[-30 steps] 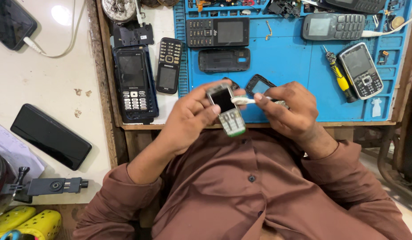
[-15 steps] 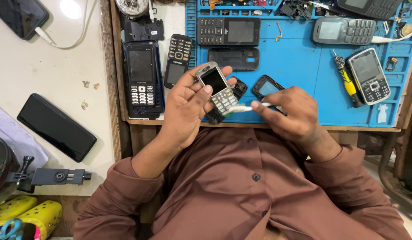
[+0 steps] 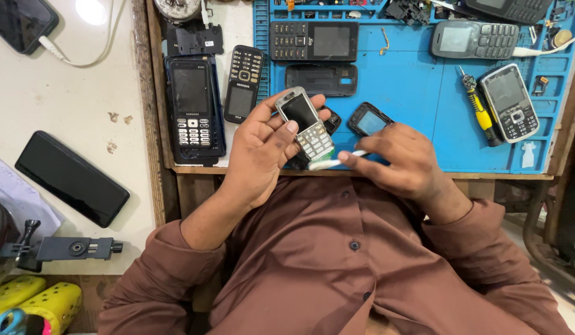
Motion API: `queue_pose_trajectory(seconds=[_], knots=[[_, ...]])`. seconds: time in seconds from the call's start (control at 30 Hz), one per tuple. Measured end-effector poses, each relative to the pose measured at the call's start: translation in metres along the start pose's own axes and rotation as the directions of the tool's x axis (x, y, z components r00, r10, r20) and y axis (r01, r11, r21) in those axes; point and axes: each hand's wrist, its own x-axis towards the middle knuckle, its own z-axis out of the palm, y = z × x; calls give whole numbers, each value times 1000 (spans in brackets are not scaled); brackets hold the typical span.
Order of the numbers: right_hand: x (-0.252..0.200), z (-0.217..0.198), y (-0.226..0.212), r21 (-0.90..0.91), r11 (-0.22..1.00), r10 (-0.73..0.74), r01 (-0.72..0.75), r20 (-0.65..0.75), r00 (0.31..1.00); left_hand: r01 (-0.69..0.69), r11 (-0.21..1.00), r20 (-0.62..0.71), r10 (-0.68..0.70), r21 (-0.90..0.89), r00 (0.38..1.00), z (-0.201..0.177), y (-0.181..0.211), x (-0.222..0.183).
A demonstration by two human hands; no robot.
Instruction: The person uses a toothbrush to clean the exterior and internal components of a mobile phone. They remove the back cover and battery, brush the circuit board, and then reassemble the phone.
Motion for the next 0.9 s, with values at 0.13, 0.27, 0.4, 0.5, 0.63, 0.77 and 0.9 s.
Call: queue_pose_trajectory(seconds=[0.13, 0.27, 0.4, 0.5, 0.63, 0.77, 0.9], knots=[[-1, 4, 0, -89, 991, 95, -102, -71, 993, -1, 1000, -17, 1, -4, 1000, -2, 0, 0], [-2, 4, 0, -71, 995, 66, -67, -27, 997, -13, 1000, 7, 13, 5, 1000, -4, -2, 0], [0, 2, -1, -25, 1000, 14, -13, 20, 1000, 1, 999, 21, -2, 41, 1000, -4, -3, 0], [-1, 1, -1, -31, 999, 35, -35, 6, 999, -9, 998, 30, 7, 58, 1000, -4, -4, 1], [-6, 6, 1, -91, 981, 164, -169, -55, 985, -37, 999, 37, 36, 32, 999, -4, -2, 1], [-12, 11, 5, -112, 966, 218, -232, -124, 968, -18, 1000, 28, 18, 12, 999, -4, -1, 0], [-17, 14, 5, -79, 952, 274, -297, -225, 935, 0, 1000, 56, 1, -17, 998, -1, 1, -2]])
